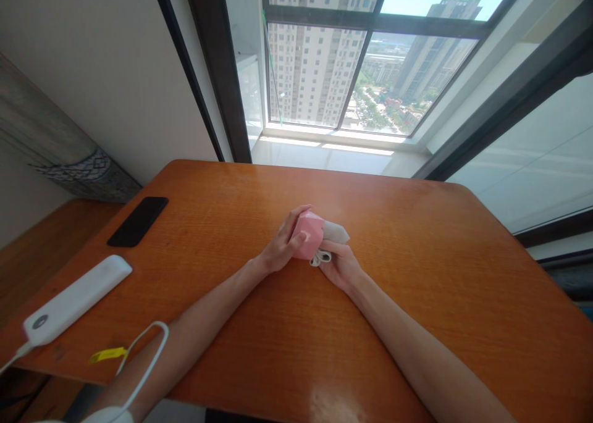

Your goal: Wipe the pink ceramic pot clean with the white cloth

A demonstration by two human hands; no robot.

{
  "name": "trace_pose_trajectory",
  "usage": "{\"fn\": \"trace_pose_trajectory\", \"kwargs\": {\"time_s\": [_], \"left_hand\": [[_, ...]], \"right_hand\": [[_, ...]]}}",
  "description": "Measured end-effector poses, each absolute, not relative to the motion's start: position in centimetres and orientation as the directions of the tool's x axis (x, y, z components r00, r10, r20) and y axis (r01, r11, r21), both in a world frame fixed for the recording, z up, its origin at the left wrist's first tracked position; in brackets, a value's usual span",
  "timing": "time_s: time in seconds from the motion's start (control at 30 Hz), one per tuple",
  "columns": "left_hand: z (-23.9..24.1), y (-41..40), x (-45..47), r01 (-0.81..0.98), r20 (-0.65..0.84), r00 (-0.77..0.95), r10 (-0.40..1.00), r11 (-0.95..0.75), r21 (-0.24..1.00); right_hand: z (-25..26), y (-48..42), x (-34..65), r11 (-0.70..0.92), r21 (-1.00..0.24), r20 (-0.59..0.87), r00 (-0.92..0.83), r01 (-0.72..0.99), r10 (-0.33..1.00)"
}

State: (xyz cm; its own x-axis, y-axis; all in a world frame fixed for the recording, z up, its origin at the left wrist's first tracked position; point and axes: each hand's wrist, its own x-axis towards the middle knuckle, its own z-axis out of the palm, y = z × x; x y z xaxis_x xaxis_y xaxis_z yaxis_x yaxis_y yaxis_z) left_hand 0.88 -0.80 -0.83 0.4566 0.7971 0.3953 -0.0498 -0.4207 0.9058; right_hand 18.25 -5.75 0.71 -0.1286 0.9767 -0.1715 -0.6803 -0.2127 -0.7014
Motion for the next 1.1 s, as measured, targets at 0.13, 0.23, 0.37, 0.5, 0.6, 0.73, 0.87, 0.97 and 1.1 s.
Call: {"fn": "trace_pose_trajectory", "kwargs": {"time_s": [0.13,0.23,0.37,0.5,0.6,0.73,0.87,0.97,1.1], "left_hand": [[-0.7,-0.9,0.9,-0.053,0.375,0.438,0.817,-0.393,0.918],[-0.6,-1.0,1.0,-0.047,0.373,0.429,0.823,-0.392,0.919],[-0.5,-1.1,1.0,-0.04,0.373,0.433,0.821,-0.396,0.917],[-0.7,-1.0,0.9,-0.055,0.386,0.444,0.809,-0.405,0.913],[-0.9,-0.9,0.9,-0.066,0.39,0.453,0.802,-0.406,0.911],[-0.8,-0.9,0.9,-0.101,0.383,0.461,0.801,-0.382,0.919],[-0.6,-1.0,0.9,-0.094,0.36,0.455,0.815,-0.358,0.929],[-0.6,-1.0,0.8,-0.082,0.34,0.455,0.823,-0.341,0.936],[-1.0,-0.8,0.8,-0.109,0.351,0.437,0.828,-0.338,0.935]], "right_hand": [[0.6,-5.8,18.3,-0.181,-0.729,-0.124,-0.132,-0.661,0.983],[0.5,-5.9,18.3,-0.188,-0.736,-0.122,-0.146,-0.651,0.982],[0.4,-5.9,18.3,-0.196,-0.754,-0.137,-0.143,-0.627,0.98],[0.3,-5.9,18.2,-0.172,-0.791,-0.127,-0.117,-0.587,0.985],[0.3,-5.9,18.2,-0.142,-0.813,-0.088,-0.122,-0.564,0.989],[0.2,-6.0,18.1,-0.109,-0.851,-0.053,-0.123,-0.514,0.991],[-0.3,-5.9,18.4,-0.054,-0.914,-0.004,-0.123,-0.402,0.992],[-0.6,-5.8,18.6,0.009,-0.955,0.049,-0.127,-0.297,0.991],[-0.4,-5.9,18.8,0.075,-0.987,0.094,-0.128,-0.144,0.987]]}}
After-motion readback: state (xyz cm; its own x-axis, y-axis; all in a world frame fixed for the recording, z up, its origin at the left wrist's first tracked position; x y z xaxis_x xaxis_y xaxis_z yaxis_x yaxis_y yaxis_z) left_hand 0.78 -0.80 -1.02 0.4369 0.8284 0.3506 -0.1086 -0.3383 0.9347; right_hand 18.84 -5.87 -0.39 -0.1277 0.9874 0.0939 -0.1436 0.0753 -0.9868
